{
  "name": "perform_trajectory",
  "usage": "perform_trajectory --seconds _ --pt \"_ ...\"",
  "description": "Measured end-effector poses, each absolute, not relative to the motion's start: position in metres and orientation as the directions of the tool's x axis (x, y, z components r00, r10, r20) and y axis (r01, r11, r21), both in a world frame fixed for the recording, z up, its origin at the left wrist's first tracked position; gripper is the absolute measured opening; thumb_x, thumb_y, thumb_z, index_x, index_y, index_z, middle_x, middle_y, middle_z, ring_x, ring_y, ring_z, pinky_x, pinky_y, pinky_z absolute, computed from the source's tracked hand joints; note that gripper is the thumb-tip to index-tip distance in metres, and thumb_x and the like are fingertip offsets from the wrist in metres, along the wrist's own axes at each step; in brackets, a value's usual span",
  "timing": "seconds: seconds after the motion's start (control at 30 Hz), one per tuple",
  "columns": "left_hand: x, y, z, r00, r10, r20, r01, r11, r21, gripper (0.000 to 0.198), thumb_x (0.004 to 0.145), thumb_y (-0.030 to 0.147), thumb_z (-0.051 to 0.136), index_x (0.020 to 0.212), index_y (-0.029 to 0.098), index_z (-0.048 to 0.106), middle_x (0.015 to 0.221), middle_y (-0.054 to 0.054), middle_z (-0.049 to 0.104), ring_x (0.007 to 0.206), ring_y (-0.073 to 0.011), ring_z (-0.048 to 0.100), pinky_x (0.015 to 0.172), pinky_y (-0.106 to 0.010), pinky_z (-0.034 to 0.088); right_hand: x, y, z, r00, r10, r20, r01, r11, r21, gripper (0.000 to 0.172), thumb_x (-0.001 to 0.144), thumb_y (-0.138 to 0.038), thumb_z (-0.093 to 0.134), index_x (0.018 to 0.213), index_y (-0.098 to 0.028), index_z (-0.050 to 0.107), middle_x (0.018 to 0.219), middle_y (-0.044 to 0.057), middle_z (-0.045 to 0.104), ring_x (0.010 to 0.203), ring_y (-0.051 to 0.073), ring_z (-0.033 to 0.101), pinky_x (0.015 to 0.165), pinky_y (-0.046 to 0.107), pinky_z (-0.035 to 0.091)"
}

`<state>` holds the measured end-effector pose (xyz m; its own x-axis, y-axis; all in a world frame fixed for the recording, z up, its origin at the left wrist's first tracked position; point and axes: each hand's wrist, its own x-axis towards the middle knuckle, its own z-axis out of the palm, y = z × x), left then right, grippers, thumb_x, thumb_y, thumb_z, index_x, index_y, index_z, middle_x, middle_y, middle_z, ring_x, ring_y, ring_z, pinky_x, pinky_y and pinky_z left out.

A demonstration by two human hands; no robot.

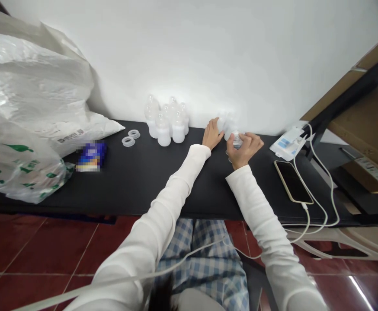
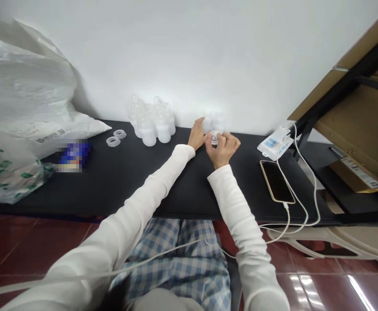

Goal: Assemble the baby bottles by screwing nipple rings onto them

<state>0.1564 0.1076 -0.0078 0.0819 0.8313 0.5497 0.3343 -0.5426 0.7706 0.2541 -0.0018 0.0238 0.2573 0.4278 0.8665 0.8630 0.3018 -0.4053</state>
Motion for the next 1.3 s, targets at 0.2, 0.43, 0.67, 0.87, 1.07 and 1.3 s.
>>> perform_trajectory --seconds 0.2,0.43,0.67,0.87,1.07,1.3 --pt "0.154 0.124 -0.001 -0.025 0.902 0.431 0.240 -0.413 0.878 0.054 0.076 0.020 0.078 0.120 0.018 0.047 0.125 -0.018 0.060 0.128 -0.0319 0.056 0.115 -0.052 0.036 0.249 -0.002 0.024 0.236 0.393 0.889 0.886 0.287 -0.363 0.038 0.091 -0.060 0.056 0.086 -0.023 0.059 0.092 0.012 0.059 0.095 0.030 0.060 0.092 0.056 0.045" --pt "0.146 0.110 0.000 -0.205 0.906 0.370 0.245 -0.319 0.916 0.040 0.075 0.018 0.076 0.095 0.022 0.041 0.114 -0.016 0.055 0.122 -0.0301 0.055 0.112 -0.047 0.038 0.241 -0.003 0.027 0.173 0.424 0.889 0.905 0.288 -0.313 0.039 0.095 -0.059 0.050 0.089 -0.021 0.060 0.089 0.011 0.061 0.091 0.028 0.061 0.091 0.052 0.046" --pt "0.086 0.038 -0.012 0.032 0.876 0.481 0.223 -0.475 0.851 0.047 0.070 0.016 0.078 0.101 0.024 0.043 0.108 -0.007 0.061 0.104 -0.0235 0.062 0.097 -0.039 0.047 0.232 -0.009 0.024 0.167 0.554 0.816 0.823 0.377 -0.425 0.038 0.097 -0.057 0.046 0.093 -0.021 0.058 0.089 0.009 0.059 0.085 0.024 0.058 0.095 0.054 0.044" --pt "0.024 0.002 -0.006 0.074 0.862 0.501 0.449 -0.478 0.755 0.050 0.067 0.022 0.082 0.109 0.024 0.056 0.112 -0.008 0.062 0.113 -0.0298 0.059 0.105 -0.048 0.042 0.216 -0.015 0.023 0.021 0.643 0.766 0.663 0.564 -0.492 0.036 0.098 -0.058 0.046 0.100 -0.024 0.058 0.091 0.007 0.060 0.082 0.022 0.057 0.083 0.044 0.051" --pt "0.010 0.000 -0.001 0.104 0.827 0.552 0.524 -0.518 0.677 0.053 0.070 0.021 0.080 0.119 0.025 0.061 0.121 -0.010 0.055 0.125 -0.0321 0.053 0.106 -0.050 0.044 0.205 -0.018 0.025 -0.061 0.703 0.709 0.496 0.638 -0.590 0.031 0.095 -0.053 0.055 0.104 -0.023 0.057 0.097 0.005 0.063 0.085 0.018 0.060 0.078 0.036 0.053" --pt "-0.007 0.013 0.007 0.201 0.735 0.648 0.415 -0.663 0.623 0.062 0.067 0.031 0.086 0.121 0.022 0.056 0.121 -0.011 0.062 0.122 -0.0313 0.059 0.110 -0.048 0.043 0.217 -0.012 0.028 -0.009 0.780 0.625 0.305 0.598 -0.742 0.037 0.091 -0.060 0.060 0.102 -0.025 0.058 0.102 0.005 0.064 0.096 0.019 0.063 0.081 0.033 0.054"
